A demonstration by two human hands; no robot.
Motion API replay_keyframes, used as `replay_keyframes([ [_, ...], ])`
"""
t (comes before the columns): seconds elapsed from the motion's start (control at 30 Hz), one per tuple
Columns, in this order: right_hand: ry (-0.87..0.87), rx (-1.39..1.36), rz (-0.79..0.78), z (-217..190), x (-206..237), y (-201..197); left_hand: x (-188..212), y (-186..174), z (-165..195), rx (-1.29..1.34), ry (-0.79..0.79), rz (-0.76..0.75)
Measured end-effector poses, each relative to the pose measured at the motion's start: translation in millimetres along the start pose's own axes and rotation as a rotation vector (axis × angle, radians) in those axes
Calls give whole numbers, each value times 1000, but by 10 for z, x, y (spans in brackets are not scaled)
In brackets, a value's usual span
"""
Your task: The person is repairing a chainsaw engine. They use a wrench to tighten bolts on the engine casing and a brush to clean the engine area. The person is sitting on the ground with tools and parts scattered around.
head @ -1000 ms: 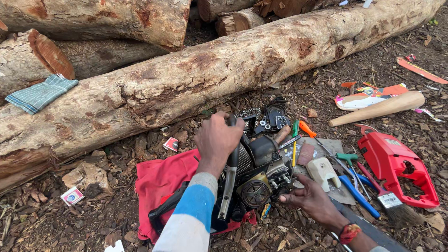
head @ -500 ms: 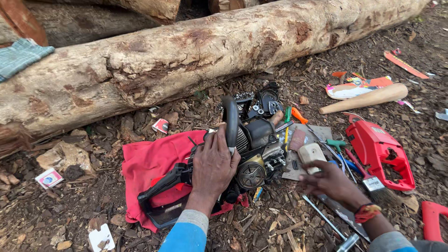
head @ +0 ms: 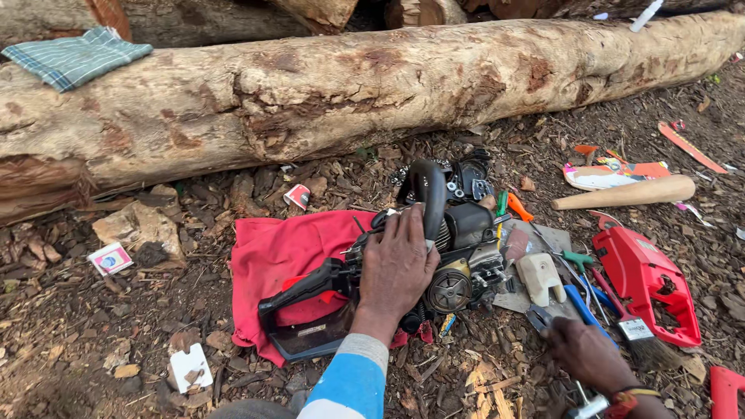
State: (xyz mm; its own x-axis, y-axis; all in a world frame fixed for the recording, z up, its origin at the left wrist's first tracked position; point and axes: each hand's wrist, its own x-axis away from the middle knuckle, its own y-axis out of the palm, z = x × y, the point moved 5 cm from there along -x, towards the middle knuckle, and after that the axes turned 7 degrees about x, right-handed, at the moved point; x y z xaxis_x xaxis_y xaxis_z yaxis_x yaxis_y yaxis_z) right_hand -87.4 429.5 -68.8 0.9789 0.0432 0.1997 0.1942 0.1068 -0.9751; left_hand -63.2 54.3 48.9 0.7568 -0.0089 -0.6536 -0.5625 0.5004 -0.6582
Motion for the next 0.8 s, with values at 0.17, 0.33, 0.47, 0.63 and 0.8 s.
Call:
replay_keyframes([
  [0.17, 235, -710, 69, 111, 156, -371, 5, -2, 10, -18, 1, 56],
  [0.33, 243, -1337, -191, -79, 179, -250, 18, 13, -2, 15, -19, 20],
  [0.47, 362, -1404, -240, -98, 125, -46, 25, 24, 1, 13, -14, 35],
  [0.63, 324, -865, -451, -233, 184, 252, 22, 40, -8, -8, -27, 14],
  [0.8, -65, -176, -384, -437, 358, 453, 12, 21, -3, -13, -30, -8],
])
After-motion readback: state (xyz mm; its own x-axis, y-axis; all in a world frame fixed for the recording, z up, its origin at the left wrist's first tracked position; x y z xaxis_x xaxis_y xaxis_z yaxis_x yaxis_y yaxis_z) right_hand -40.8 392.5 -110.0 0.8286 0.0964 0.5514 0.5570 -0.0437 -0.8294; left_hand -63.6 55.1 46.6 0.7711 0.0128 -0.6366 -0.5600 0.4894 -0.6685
